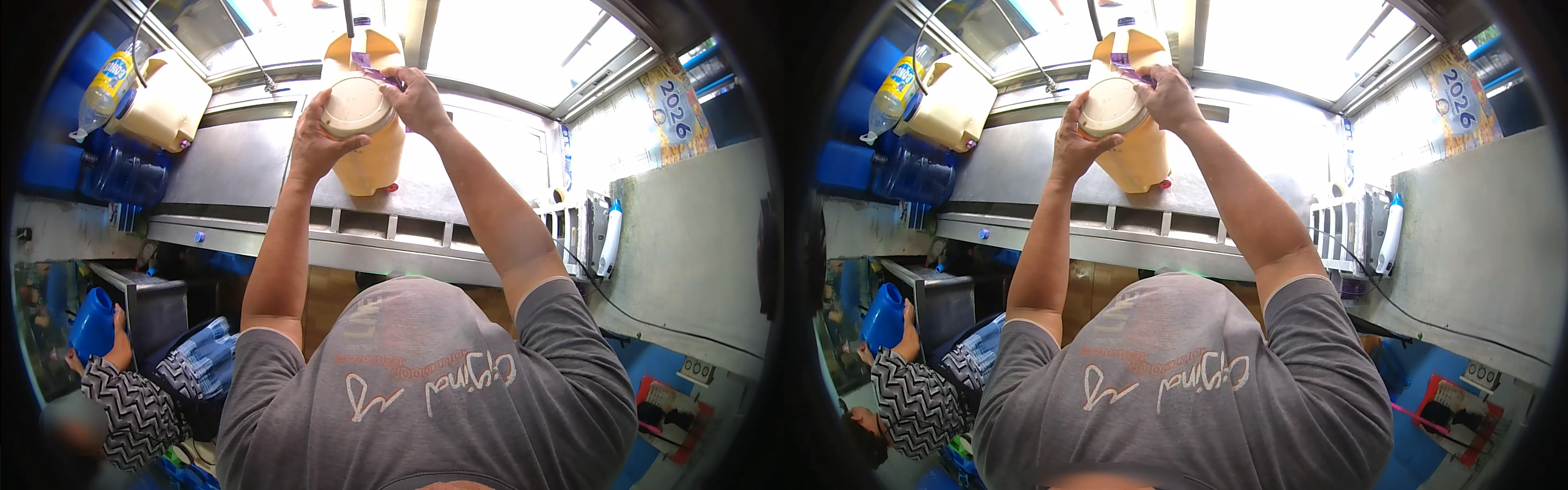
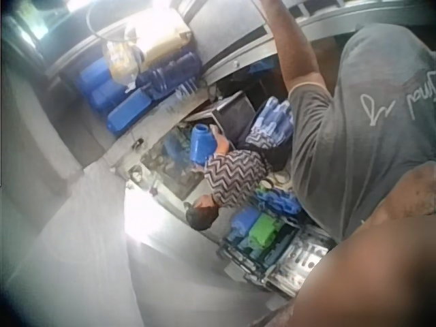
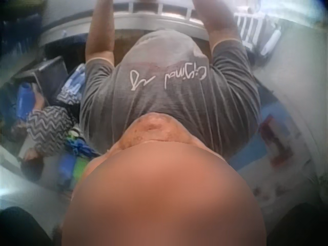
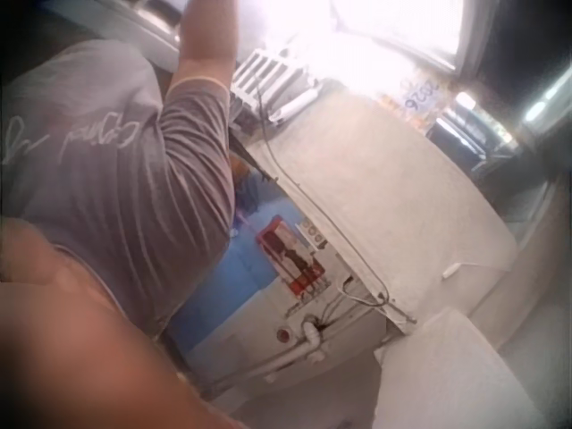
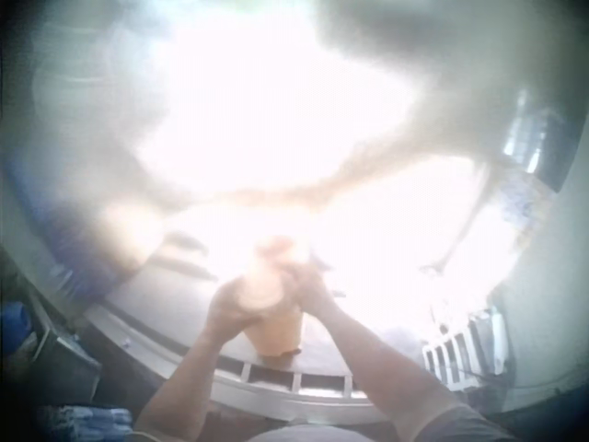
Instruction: The person fills a large yellow plastic container with water from a hose, seals it with a lid and purple tape, and uses a handheld sealing tool to secure the lid. The person then repeats the process with a blue plastic container, filling it with water and placing it on the counter.
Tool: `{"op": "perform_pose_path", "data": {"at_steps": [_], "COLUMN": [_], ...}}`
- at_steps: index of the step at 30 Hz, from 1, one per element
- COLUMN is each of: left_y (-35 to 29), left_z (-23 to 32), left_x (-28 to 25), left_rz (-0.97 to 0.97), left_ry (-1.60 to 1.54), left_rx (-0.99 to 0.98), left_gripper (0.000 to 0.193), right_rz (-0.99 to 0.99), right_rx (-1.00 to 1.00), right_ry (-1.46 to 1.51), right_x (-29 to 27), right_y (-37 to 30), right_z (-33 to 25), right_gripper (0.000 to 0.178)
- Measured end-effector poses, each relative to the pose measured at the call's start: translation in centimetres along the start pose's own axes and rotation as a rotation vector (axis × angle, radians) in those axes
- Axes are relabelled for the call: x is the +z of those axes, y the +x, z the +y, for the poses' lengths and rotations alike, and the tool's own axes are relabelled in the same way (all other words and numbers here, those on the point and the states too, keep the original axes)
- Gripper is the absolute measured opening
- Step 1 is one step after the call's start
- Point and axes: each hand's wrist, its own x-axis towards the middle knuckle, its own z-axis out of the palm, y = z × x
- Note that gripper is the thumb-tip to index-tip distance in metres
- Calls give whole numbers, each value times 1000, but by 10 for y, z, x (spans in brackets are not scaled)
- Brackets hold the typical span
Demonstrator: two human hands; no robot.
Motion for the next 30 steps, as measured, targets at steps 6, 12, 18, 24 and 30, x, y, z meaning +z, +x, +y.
{"op": "perform_pose_path", "data": {"at_steps": [6, 12, 18, 24, 30], "left_y": [-30, -68, -53, -57, -73], "left_z": [34, 70, 65, 61, 38], "left_x": [-15, 11, -5, -12, -18], "left_rz": [222, -5, -60, -182, -121], "left_ry": [372, -795, -854, -1006, -1061], "left_rx": [257, -352, -554, -719, -827], "left_gripper": [108, 51, 18, 29, 24], "right_rz": [163, -88, -134, -446, -531], "right_rx": [61, -498, 130, 462, 665], "right_ry": [113, -71, 581, 616, 652], "right_x": [-36, -16, -13, 0, 5], "right_y": [-38, -115, -122, -106, -115], "right_z": [-4, -44, -50, -42, -38], "right_gripper": [29, 34, 51, 27, 22]}}
